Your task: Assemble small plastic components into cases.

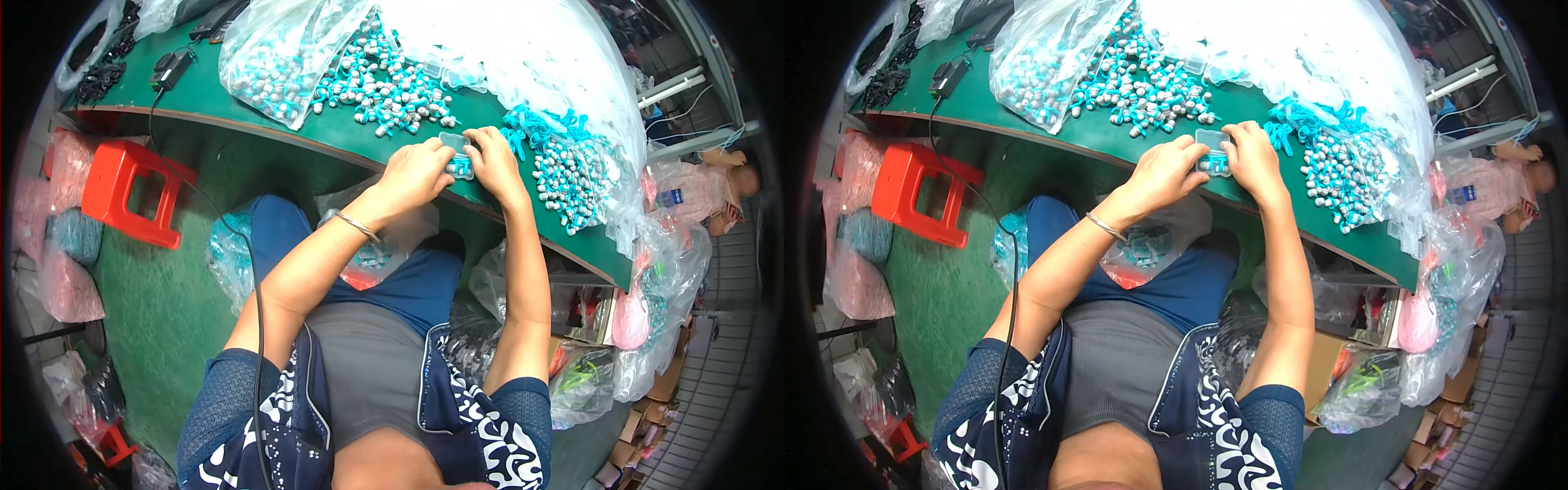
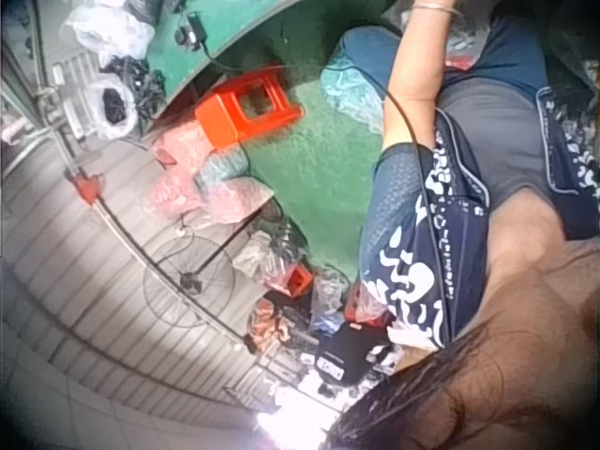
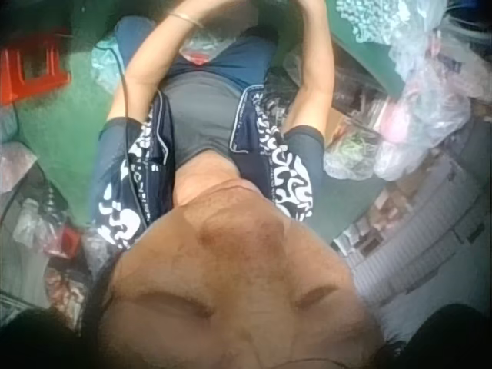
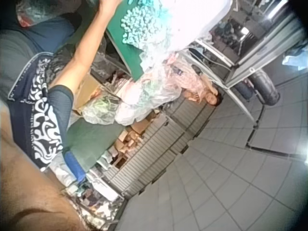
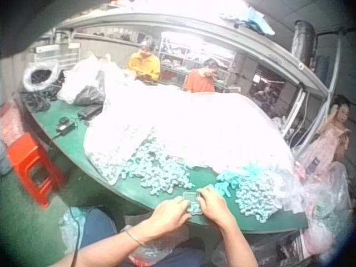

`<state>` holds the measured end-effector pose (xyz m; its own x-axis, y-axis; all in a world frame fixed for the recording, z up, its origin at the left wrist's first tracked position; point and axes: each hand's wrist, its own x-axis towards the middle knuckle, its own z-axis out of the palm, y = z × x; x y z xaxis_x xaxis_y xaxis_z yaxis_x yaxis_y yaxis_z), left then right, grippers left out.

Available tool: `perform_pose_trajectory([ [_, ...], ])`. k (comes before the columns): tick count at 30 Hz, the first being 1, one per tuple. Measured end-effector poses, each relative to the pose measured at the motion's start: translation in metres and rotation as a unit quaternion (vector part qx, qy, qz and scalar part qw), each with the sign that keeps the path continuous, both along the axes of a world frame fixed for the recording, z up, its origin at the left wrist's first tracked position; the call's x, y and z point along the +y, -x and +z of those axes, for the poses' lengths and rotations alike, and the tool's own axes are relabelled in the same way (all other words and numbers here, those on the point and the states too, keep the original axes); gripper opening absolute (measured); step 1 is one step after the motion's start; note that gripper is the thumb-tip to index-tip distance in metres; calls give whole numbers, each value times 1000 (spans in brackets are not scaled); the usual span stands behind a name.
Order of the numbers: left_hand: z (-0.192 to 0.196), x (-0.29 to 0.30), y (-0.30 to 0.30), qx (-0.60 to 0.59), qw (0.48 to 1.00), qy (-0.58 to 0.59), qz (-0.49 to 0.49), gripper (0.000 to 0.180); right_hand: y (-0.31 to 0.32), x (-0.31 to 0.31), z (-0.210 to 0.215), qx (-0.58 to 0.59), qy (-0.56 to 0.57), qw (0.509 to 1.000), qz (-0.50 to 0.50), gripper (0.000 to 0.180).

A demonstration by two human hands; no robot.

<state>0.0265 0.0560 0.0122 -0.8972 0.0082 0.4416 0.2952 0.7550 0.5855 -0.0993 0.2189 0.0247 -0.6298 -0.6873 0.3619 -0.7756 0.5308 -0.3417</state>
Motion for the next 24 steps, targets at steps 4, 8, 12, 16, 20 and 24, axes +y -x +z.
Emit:
perform_pose_trajectory([
  [4,2,-1,-1,-7,1000,-14,-5,35,-6,0,10,-93,41,995,-8,26],
  [8,2,3,-6,37,998,-43,5,33,-12,1,8,-38,79,996,6,29],
  [12,-4,3,-7,90,996,-23,2,28,-17,1,3,-8,104,995,-2,29],
  [16,-11,1,-5,128,992,-19,-13,23,-21,2,1,21,118,993,3,29],
  [20,-13,0,-4,118,993,-22,-15,20,-24,1,0,32,138,990,5,28],
  [24,-12,-1,-6,112,993,-20,-13,24,-29,3,0,44,158,986,10,26],
])
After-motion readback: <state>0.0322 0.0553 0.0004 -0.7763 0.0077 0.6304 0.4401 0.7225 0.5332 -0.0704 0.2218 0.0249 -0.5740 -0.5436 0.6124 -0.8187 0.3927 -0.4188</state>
